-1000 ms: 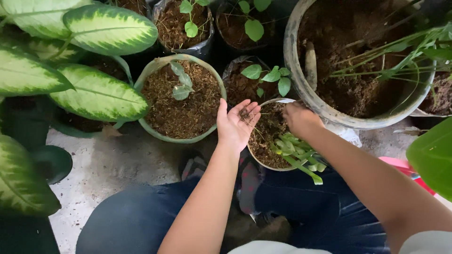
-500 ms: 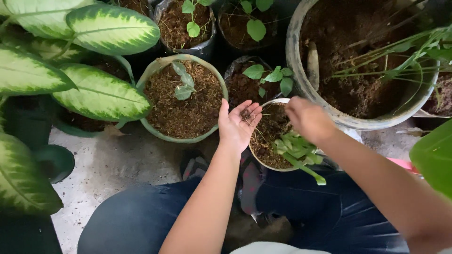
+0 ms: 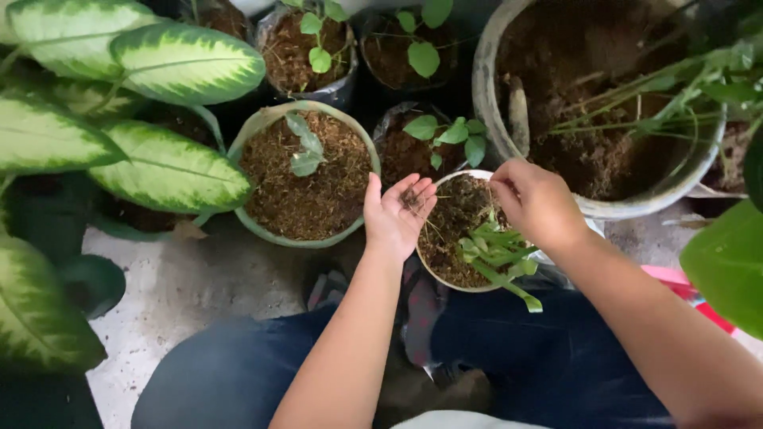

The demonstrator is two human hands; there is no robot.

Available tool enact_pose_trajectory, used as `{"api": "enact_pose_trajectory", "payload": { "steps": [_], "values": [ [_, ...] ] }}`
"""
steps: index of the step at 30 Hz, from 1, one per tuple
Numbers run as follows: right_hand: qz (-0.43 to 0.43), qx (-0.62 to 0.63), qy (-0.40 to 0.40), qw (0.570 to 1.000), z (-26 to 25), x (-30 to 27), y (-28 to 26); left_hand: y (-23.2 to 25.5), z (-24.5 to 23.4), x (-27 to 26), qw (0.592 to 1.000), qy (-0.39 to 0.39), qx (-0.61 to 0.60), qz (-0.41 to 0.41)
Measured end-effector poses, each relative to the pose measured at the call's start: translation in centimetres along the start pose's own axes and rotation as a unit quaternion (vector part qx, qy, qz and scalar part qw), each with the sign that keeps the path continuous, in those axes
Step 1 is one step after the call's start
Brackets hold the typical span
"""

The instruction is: Removing small debris and dried leaves from the soil of various potted plants by hand

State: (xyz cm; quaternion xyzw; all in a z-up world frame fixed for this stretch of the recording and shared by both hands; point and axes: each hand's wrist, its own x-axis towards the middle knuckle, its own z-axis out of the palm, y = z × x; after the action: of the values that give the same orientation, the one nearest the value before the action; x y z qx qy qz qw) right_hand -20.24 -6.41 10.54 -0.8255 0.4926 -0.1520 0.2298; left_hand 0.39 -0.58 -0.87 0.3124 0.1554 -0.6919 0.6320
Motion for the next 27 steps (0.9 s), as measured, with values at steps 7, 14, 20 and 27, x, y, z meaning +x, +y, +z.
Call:
{"api": "enact_pose_trajectory", "payload": {
  "steps": [7,14,20,27],
  "values": [
    [0.062,-0.012,-0.044,0.997,1.9,-0.3,2.9,-0.3,-0.3,0.2,1.000,0.005,-0.010,-0.011],
    [-0.040,-0.041,-0.035,0.998,4.0,-0.6,6.3,-0.8,-0.7,0.5,0.999,-0.028,-0.010,-0.028],
    [0.108,0.188,-0.127,0.968,4.7,0.0,7.7,-1.0,0.2,0.1,0.999,-0.027,0.011,-0.025],
    [0.172,0.348,-0.174,0.905,3.7,0.6,5.1,-0.9,0.1,-0.6,0.999,-0.013,0.040,-0.022]
  ]
}}
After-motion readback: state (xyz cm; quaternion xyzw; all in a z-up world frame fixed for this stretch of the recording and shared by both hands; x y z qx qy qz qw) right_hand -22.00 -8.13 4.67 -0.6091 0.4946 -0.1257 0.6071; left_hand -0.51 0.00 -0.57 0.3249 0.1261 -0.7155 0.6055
